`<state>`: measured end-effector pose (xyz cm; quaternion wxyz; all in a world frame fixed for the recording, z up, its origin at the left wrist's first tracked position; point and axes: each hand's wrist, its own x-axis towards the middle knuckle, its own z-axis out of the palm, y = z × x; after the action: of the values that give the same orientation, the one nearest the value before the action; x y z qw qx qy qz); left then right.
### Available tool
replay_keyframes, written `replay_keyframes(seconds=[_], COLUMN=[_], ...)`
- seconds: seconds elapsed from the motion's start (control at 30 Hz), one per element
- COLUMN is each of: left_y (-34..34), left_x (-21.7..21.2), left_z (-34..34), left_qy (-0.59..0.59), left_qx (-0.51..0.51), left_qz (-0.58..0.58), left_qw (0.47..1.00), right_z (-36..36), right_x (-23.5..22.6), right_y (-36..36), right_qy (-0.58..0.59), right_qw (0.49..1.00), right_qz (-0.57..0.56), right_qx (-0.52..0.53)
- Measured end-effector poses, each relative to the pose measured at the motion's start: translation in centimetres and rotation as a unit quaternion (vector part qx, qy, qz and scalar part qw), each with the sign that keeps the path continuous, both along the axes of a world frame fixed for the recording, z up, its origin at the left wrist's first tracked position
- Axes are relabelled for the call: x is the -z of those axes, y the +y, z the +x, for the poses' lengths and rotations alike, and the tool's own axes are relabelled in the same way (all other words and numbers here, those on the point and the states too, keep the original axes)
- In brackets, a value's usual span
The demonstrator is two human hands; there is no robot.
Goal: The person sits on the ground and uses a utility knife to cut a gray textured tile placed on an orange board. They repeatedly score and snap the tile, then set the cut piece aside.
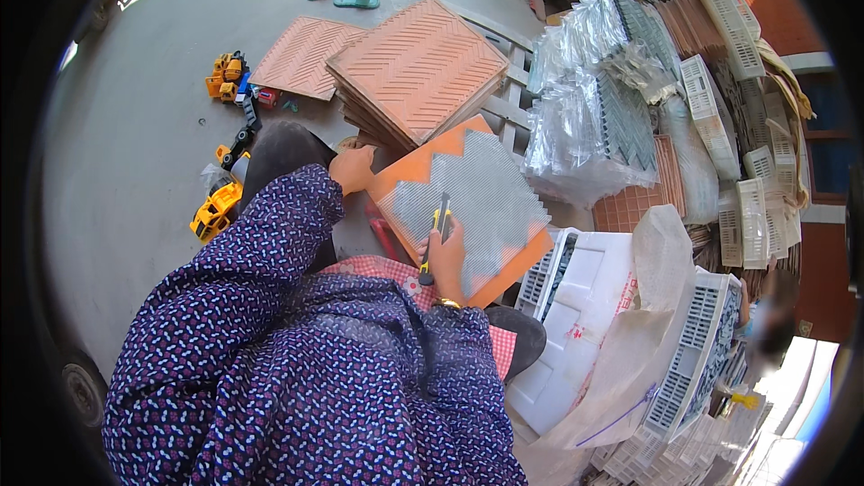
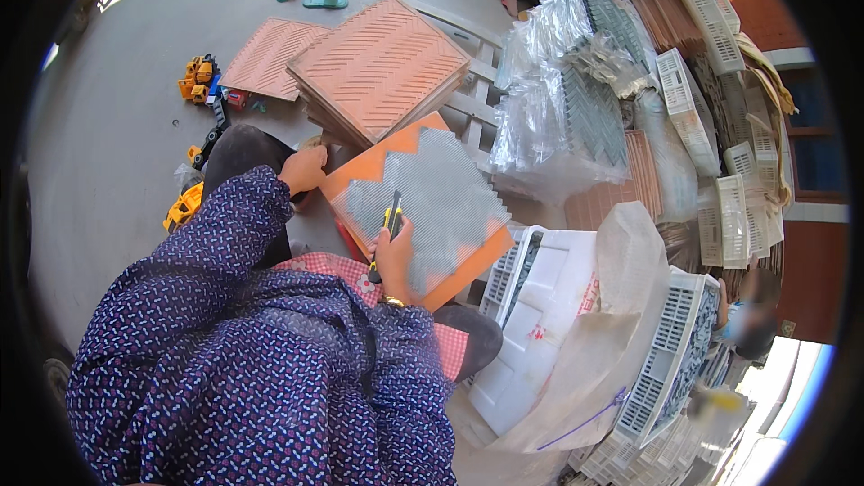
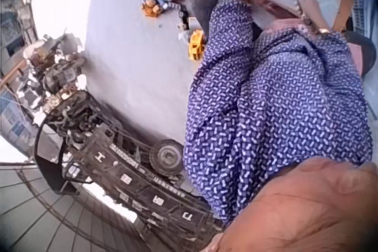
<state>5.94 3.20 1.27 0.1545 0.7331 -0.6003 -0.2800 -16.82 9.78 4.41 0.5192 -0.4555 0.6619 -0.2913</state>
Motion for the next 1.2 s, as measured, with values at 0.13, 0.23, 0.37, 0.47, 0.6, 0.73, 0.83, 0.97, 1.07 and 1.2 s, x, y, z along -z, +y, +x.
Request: replay_keyframes(seconds=[0.13,0.23,0.37,0.47,0.6,0.73,0.83,0.97,1.07,1.2], left_y=[2.3,2.6,3.9,3.6,3.5,3.3,3.0,3.1,3.0,2.9], left_x=[-1.2,-0.4,0.4,1.0,1.7,1.8,2.8,2.6,2.1,1.2], left_z=[-2.0,-2.6,-3.8,-4.6,-4.4,-4.8,-5.2,-5.1,-5.1,-4.7], left_qy=[-0.059,-0.019,0.084,0.098,0.112,0.108,0.098,0.104,0.103,0.118], left_qx=[-0.004,-0.022,-0.028,-0.031,-0.054,-0.082,-0.101,-0.108,-0.107,-0.089], left_qz=[-0.064,-0.133,-0.067,-0.043,-0.016,0.014,0.010,0.001,0.000,0.019], left_qw=[0.996,0.991,0.994,0.994,0.992,0.991,0.990,0.989,0.989,0.989], right_z=[-0.6,1.9,4.1,4.8,5.7,6.1,6.1,5.9,5.4,5.0], right_x=[2.3,0.4,-0.8,-1.2,-1.1,-1.4,-1.8,-1.0,-0.6,-0.6], right_y=[-0.8,-1.1,-1.7,-2.1,-1.6,-0.8,-0.4,0.4,1.0,1.6], right_qy=[0.147,0.247,0.317,0.349,0.383,0.375,0.380,0.394,0.382,0.377], right_qw=[0.980,0.931,0.886,0.873,0.852,0.867,0.867,0.859,0.865,0.872], right_qz=[-0.056,-0.141,-0.171,-0.156,-0.172,-0.163,-0.152,-0.145,-0.169,-0.151], right_qx=[-0.123,-0.230,-0.292,-0.304,-0.312,-0.285,-0.284,-0.292,-0.278,-0.273])
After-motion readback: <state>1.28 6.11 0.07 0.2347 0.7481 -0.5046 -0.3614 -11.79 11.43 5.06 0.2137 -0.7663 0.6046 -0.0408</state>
